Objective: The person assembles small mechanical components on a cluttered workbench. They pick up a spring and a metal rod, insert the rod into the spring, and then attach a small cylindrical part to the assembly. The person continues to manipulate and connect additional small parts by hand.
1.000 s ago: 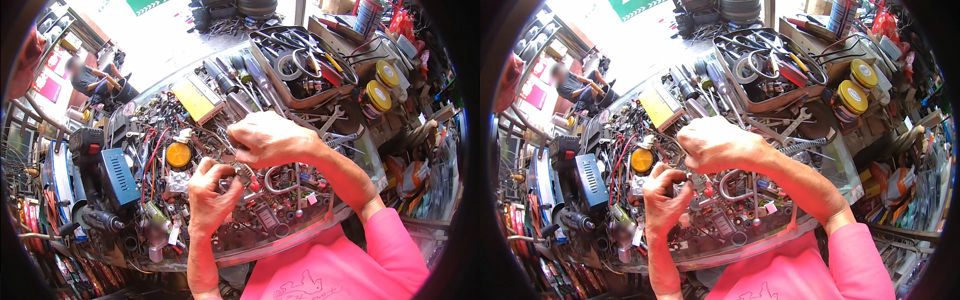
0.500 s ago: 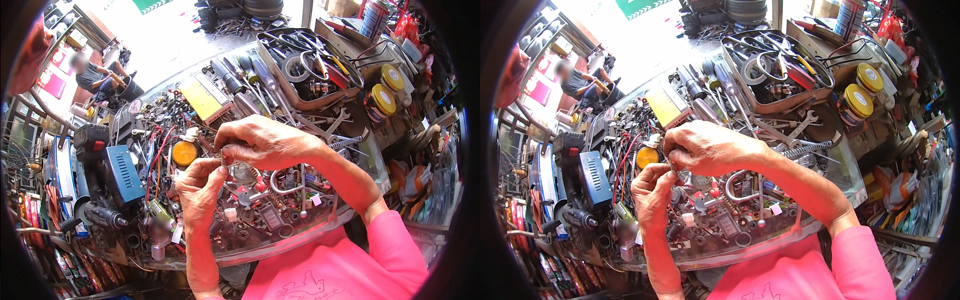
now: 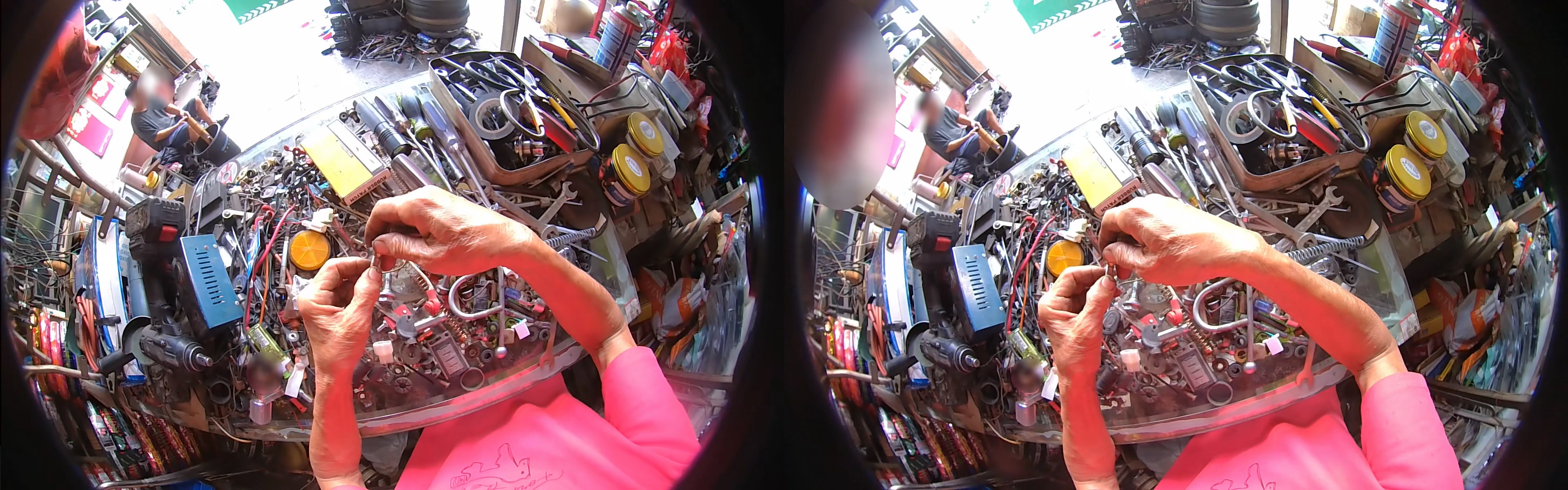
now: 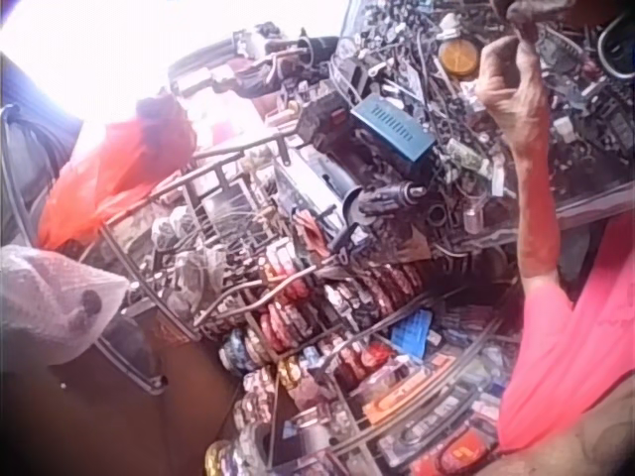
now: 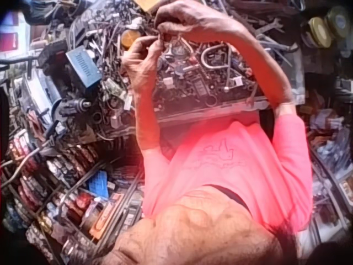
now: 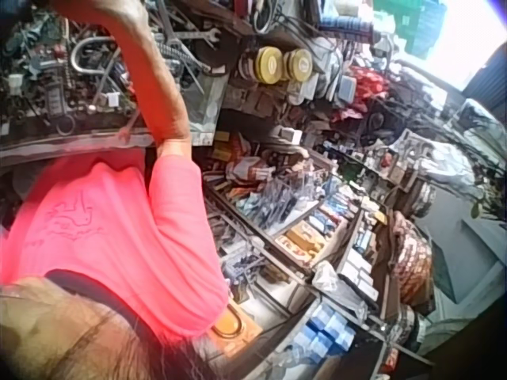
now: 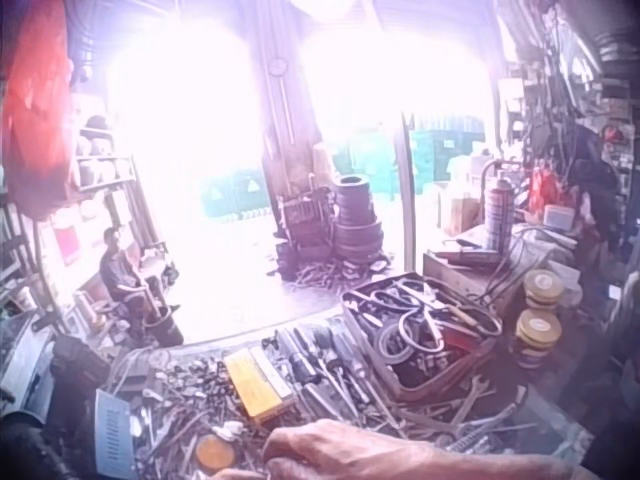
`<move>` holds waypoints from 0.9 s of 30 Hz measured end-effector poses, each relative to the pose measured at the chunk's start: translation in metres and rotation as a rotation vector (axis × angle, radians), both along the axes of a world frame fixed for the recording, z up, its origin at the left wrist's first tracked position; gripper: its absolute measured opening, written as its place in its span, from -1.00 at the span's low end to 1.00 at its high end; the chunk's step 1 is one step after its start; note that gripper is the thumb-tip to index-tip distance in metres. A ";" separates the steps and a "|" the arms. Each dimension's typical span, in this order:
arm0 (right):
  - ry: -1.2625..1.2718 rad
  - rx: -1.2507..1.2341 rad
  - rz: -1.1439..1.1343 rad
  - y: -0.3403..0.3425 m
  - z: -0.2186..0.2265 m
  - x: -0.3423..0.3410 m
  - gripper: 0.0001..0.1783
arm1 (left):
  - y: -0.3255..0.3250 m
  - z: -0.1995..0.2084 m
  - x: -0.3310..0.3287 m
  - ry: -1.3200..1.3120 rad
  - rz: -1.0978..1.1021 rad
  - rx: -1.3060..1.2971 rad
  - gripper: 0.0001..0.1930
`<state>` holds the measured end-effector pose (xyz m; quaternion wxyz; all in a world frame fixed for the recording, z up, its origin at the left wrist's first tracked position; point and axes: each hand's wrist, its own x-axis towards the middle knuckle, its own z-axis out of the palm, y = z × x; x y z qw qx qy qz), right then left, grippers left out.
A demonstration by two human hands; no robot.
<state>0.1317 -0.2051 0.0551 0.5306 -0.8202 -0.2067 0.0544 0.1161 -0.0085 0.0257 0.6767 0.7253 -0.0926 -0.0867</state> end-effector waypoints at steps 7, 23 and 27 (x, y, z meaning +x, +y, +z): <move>0.033 -0.085 -0.041 0.000 0.005 -0.002 -0.73 | -0.006 0.001 -0.002 -0.124 0.046 0.114 -0.89; -0.059 -0.697 -0.019 -0.002 -0.006 -0.011 -0.85 | 0.002 -0.019 0.013 -0.655 0.153 0.733 -0.91; -0.091 -0.783 -0.027 0.002 -0.011 -0.012 -0.85 | -0.003 -0.014 0.009 -0.651 0.129 0.803 -0.90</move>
